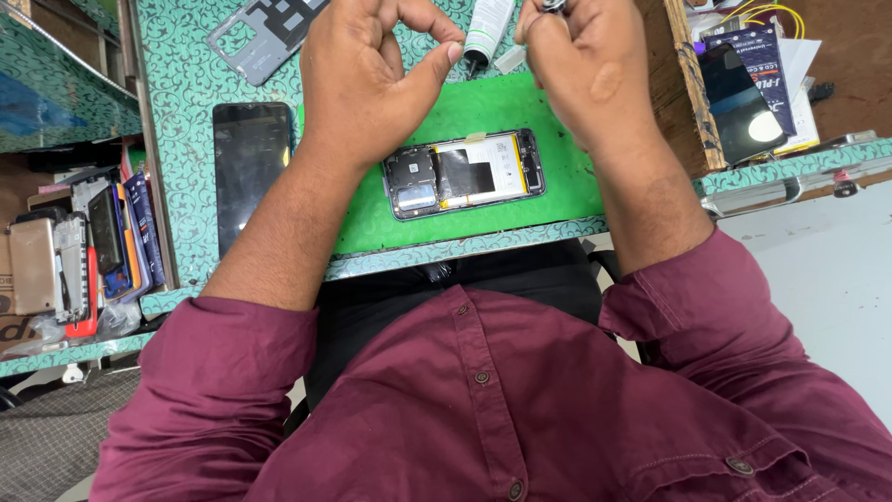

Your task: The person pries open a smartphone on a green mat using a pry tool and screwdriver, working around the opened phone body. They then pick up the phone's back cover, apply adhesive from a tube onto it, and press along its edges while a coworker sorts parts in a drawer nearby.

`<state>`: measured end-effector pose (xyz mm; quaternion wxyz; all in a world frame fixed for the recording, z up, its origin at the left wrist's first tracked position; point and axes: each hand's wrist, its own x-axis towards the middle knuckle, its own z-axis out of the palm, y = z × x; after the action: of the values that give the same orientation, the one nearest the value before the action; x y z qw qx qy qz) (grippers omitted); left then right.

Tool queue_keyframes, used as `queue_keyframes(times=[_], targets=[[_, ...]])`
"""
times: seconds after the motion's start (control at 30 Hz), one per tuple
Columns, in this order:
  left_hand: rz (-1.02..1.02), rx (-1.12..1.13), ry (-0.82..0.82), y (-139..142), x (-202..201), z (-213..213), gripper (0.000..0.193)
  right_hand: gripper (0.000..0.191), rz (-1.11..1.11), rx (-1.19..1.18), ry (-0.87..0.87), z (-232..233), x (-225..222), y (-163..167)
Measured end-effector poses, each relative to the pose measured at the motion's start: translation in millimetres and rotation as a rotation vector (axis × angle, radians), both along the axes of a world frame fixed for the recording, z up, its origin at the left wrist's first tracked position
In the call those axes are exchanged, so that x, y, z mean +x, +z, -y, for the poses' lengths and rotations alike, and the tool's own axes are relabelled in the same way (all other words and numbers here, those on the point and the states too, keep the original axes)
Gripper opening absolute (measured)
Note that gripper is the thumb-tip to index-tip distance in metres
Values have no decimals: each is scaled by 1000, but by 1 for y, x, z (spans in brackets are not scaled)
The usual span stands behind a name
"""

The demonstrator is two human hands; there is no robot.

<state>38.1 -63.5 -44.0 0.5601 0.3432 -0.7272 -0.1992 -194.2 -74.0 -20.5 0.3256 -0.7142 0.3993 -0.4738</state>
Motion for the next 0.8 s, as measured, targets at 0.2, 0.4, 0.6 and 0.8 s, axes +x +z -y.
queue_keyframes(times=[0.2, 0.4, 0.6, 0.8], targets=[[-8, -17, -47, -3, 0, 2, 32, 24, 72, -38, -17, -3, -12, 1], [10, -7, -51, -2, -1, 2, 32, 47, 337, 9, 139, -16, -23, -1], [22, -1, -45, -1, -1, 2, 33, 37, 220, -111, 164, -26, -16, 2], [17, -23, -56, -4, -1, 3, 37, 29, 227, -98, 197, -26, -11, 4]])
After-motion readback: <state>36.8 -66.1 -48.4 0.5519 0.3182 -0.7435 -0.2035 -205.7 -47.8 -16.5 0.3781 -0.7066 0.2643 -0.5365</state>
